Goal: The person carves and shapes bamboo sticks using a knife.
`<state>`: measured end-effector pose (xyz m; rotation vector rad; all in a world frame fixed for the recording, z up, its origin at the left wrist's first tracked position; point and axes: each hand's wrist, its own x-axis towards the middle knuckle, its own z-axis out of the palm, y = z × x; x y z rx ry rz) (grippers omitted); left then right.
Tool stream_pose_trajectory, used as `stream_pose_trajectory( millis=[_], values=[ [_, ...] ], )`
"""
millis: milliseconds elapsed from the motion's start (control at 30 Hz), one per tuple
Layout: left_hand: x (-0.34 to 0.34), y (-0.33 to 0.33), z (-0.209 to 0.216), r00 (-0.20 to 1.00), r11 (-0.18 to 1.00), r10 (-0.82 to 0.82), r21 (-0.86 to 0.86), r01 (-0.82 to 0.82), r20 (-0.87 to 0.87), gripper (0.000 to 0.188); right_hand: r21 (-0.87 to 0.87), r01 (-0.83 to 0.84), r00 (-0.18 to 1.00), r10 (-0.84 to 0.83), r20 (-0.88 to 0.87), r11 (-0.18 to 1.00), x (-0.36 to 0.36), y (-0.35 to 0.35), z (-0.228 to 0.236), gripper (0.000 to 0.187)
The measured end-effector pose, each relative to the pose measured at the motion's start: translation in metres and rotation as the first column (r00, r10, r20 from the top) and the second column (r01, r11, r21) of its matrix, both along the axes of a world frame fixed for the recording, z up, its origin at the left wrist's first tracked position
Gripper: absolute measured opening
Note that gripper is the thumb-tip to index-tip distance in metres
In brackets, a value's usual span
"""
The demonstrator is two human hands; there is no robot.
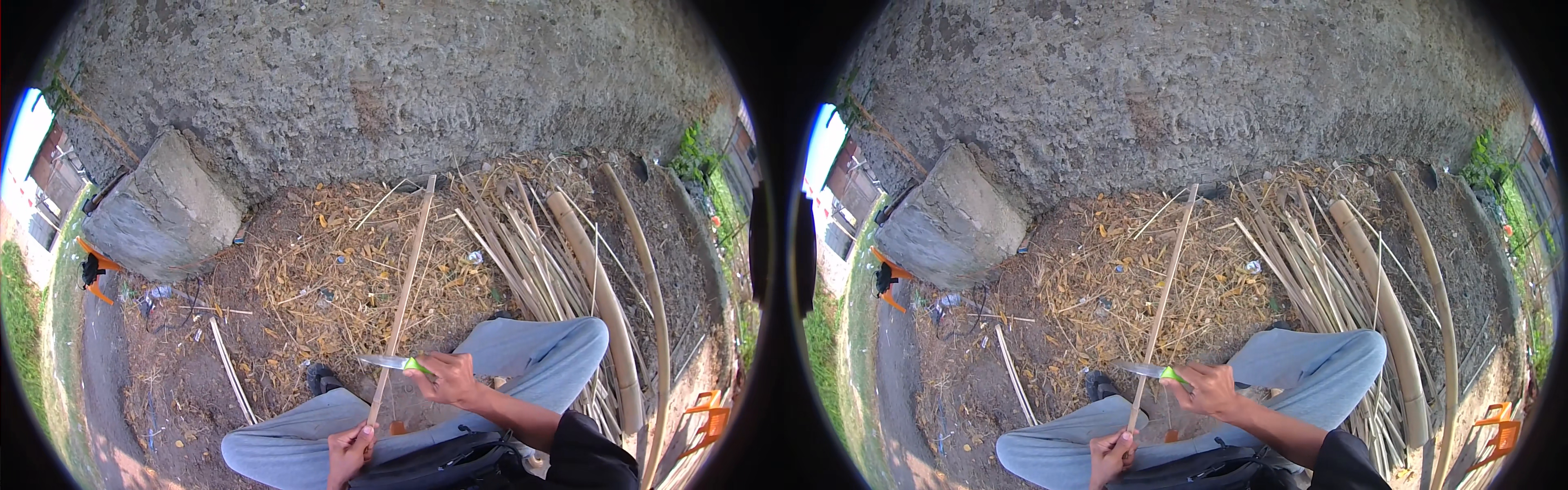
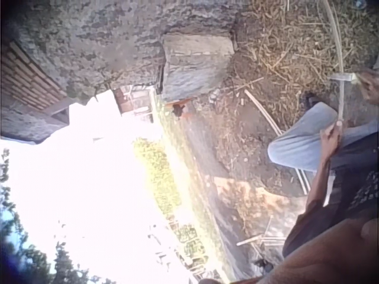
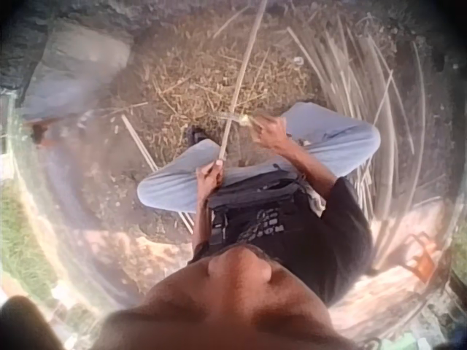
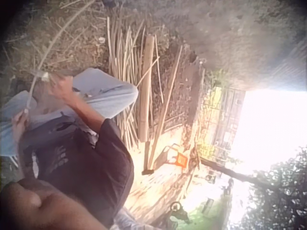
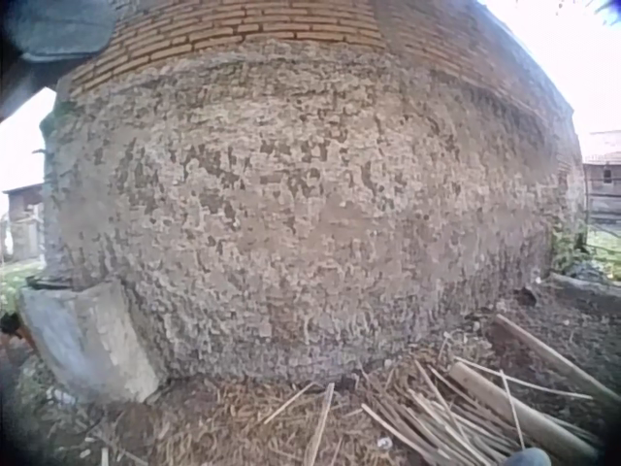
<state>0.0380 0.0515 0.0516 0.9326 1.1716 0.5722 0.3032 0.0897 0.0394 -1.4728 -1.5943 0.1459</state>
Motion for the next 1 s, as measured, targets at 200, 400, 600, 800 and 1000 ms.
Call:
stream_pose_trajectory(
  millis=[200,400,600,800,1000],
  values=[
    [-0.005,0.001,-0.009,0.996,0.996,-0.087,0.018,0.087,0.01,0.031,0.062,0.06,0.998,-0.061,0.03,0.996,0.008,0.003,0.008,0.016],
    [0.0,-0.005,0.018,0.99,0.991,-0.073,0.099,0.085,-0.122,0.039,0.074,0.157,0.988,-0.157,-0.009,0.985,0.022,0.02,0.004,0.017],
    [-0.011,-0.014,0.012,0.998,0.998,-0.022,0.061,0.026,-0.06,0.033,0.109,0.11,0.994,-0.11,0.0,0.988,0.031,0.028,0.005,0.015],
    [-0.014,-0.012,0.011,0.997,0.998,-0.053,0.016,0.054,-0.057,0.031,0.159,-0.008,0.99,-0.015,0.14,0.987,0.024,0.013,0.017,0.018],
    [-0.017,-0.01,0.013,0.987,0.99,-0.139,0.025,0.141,-0.074,0.032,0.078,0.303,0.952,-0.305,0.013,0.95,0.045,0.036,0.006,0.02]
  ],
)
